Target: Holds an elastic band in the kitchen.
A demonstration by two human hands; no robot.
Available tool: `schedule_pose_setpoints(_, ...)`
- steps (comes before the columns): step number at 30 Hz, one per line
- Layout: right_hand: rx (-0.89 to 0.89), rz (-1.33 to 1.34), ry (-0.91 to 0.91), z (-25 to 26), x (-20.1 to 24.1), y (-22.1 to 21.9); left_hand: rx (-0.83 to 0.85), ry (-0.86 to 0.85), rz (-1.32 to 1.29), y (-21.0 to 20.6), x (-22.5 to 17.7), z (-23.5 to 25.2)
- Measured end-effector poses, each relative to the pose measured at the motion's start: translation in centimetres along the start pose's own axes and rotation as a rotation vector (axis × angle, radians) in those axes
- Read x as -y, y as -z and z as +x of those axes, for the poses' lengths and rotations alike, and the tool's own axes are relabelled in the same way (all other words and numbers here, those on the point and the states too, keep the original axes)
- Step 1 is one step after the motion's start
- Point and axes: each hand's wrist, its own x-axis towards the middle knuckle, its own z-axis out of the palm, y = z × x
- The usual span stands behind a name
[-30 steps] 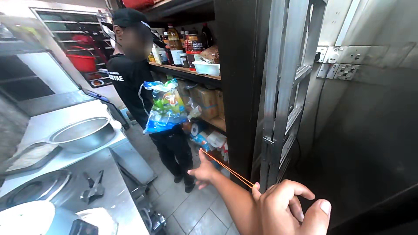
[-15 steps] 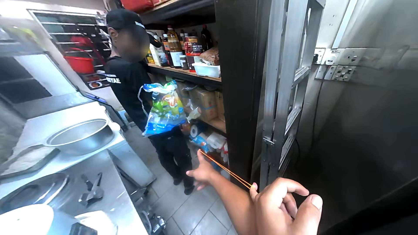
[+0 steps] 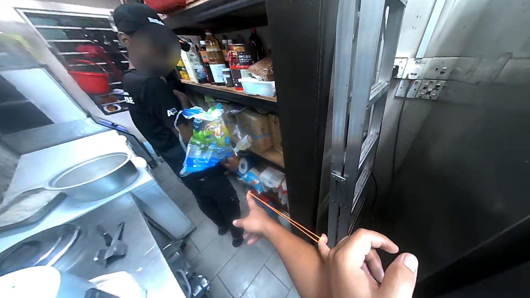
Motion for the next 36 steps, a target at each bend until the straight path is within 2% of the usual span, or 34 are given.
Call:
schedule_pose_setpoints(10, 0.044, -0.026, 0.027, -0.8, 0.6, -1.3, -0.019, -0.019, 0.007, 0.2, 0.5, 0.0)
schedule_pose_setpoints(16, 0.055, -0.026, 0.036, 0.5, -0.3, -1.9, -0.001, 0.015, 0.019, 0.6, 0.1, 0.0)
schedule_pose_setpoints(36, 0.064, 0.011, 0.009, -0.4, -1.5, 0.1, 0.07, 0.048, 0.112, -0.8, 0.3, -0.1)
